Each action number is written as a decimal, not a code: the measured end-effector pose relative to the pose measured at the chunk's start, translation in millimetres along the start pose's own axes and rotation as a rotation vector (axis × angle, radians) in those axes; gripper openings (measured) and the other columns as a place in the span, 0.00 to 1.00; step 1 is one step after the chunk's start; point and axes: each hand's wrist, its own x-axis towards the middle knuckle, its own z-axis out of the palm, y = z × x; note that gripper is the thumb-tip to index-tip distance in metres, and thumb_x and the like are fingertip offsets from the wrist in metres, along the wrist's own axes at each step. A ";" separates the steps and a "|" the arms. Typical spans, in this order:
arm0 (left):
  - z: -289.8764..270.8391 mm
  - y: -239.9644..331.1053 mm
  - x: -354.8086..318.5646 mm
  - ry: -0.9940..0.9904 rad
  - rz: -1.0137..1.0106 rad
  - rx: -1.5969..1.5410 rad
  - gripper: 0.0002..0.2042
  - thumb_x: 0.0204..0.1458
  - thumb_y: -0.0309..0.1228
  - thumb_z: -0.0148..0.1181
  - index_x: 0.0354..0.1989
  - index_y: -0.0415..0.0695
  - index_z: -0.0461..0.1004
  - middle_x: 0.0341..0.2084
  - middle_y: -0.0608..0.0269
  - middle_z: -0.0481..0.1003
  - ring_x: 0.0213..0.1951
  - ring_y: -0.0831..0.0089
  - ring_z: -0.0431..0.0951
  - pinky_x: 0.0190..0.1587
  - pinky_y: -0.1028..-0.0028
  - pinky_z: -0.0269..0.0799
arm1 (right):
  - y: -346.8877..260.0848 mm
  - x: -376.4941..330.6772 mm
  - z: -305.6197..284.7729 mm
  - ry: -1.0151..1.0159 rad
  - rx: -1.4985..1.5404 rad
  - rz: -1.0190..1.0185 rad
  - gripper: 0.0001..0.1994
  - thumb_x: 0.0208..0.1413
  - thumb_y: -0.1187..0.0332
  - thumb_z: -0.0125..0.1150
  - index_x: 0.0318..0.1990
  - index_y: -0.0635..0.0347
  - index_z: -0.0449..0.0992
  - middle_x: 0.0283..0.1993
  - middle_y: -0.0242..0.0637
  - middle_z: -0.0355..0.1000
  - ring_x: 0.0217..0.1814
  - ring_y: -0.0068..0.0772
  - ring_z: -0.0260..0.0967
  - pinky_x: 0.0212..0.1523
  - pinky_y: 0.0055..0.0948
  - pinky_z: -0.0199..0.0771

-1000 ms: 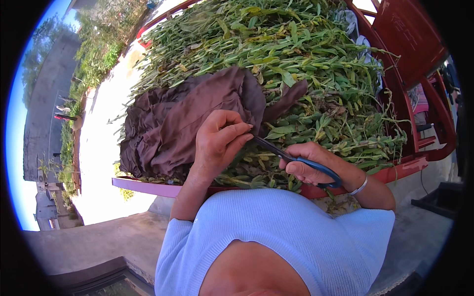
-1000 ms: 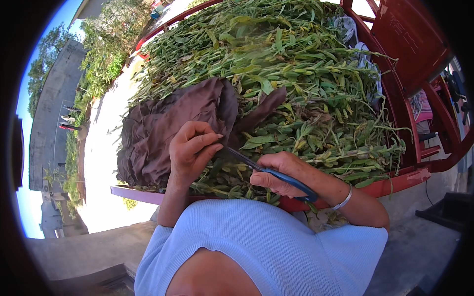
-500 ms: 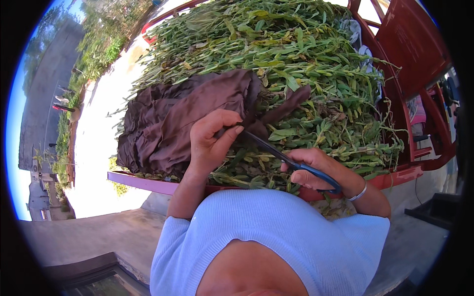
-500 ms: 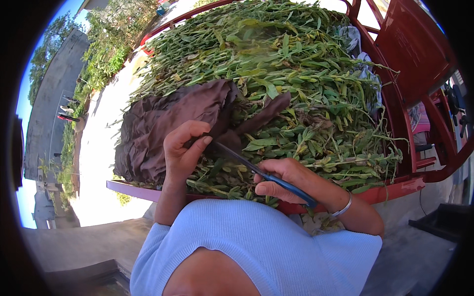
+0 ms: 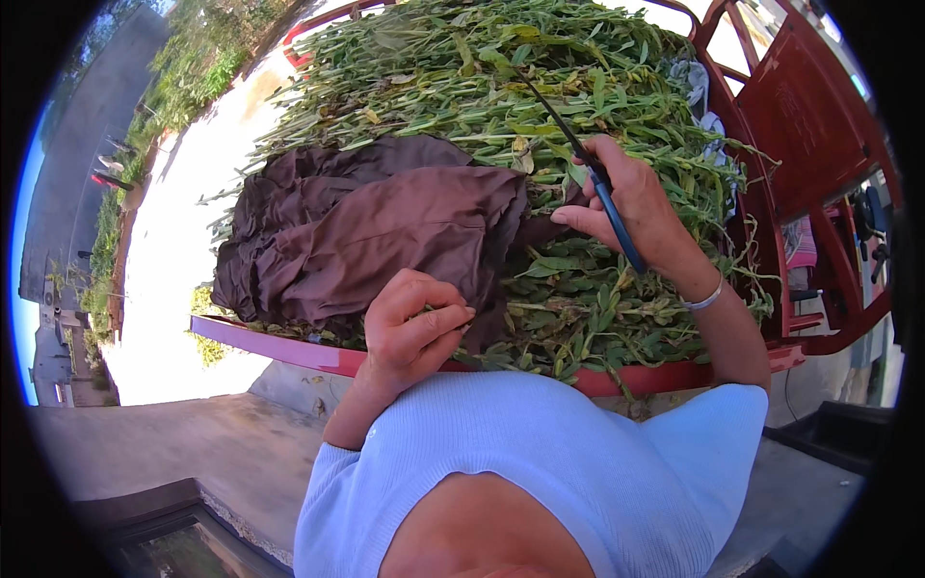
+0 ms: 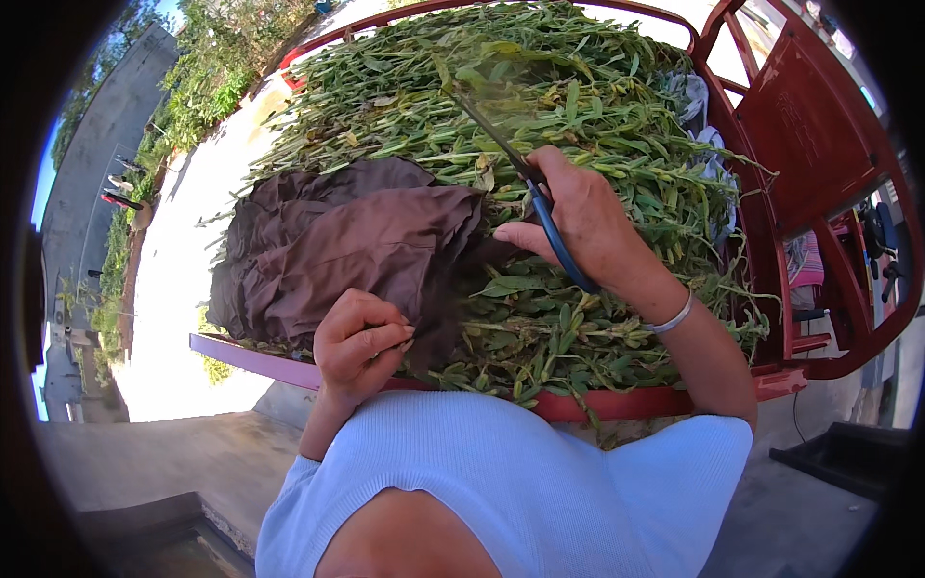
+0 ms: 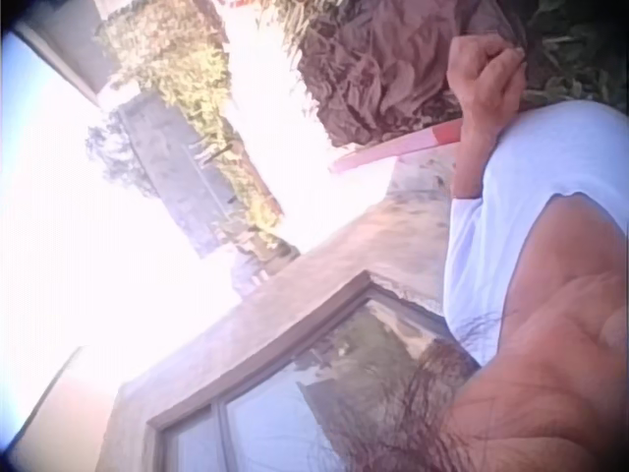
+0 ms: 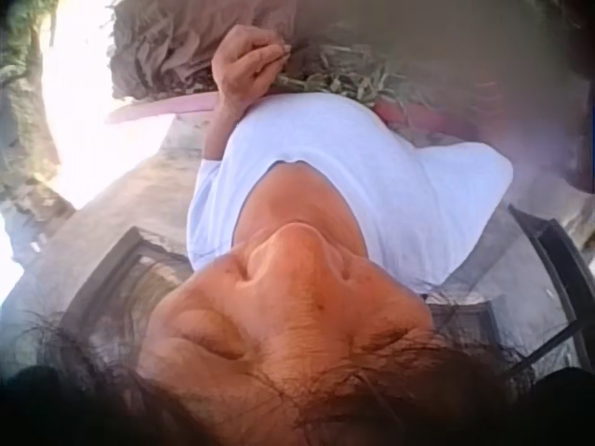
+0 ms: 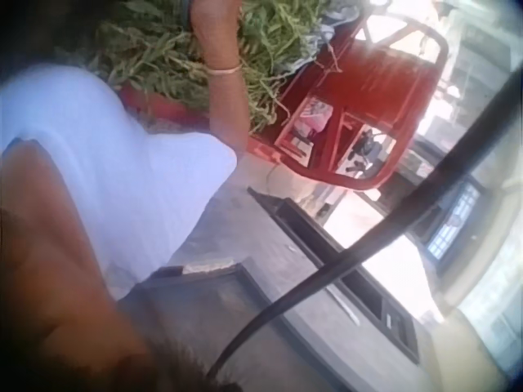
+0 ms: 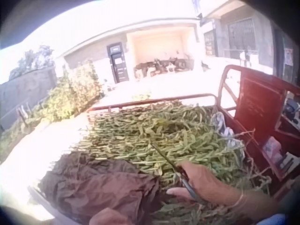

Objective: The person spreads a brown piece of fabric over a large pile of green leafy vegetables on a red cart. Using a pair of scissors, the person cuts the fabric into strips along the edge of the pile, trimming the material to fit the load.

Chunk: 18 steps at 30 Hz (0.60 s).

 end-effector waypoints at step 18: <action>-21.5 45.3 -32.9 0.230 -0.249 0.007 0.11 0.40 0.12 0.58 0.33 0.35 0.75 0.33 0.50 0.76 0.32 0.65 0.79 0.36 0.74 0.75 | -2.7 53.2 70.6 -0.170 -0.237 -0.433 0.26 0.37 0.66 0.72 0.44 0.56 0.65 0.33 0.45 0.69 0.37 0.51 0.71 0.34 0.44 0.70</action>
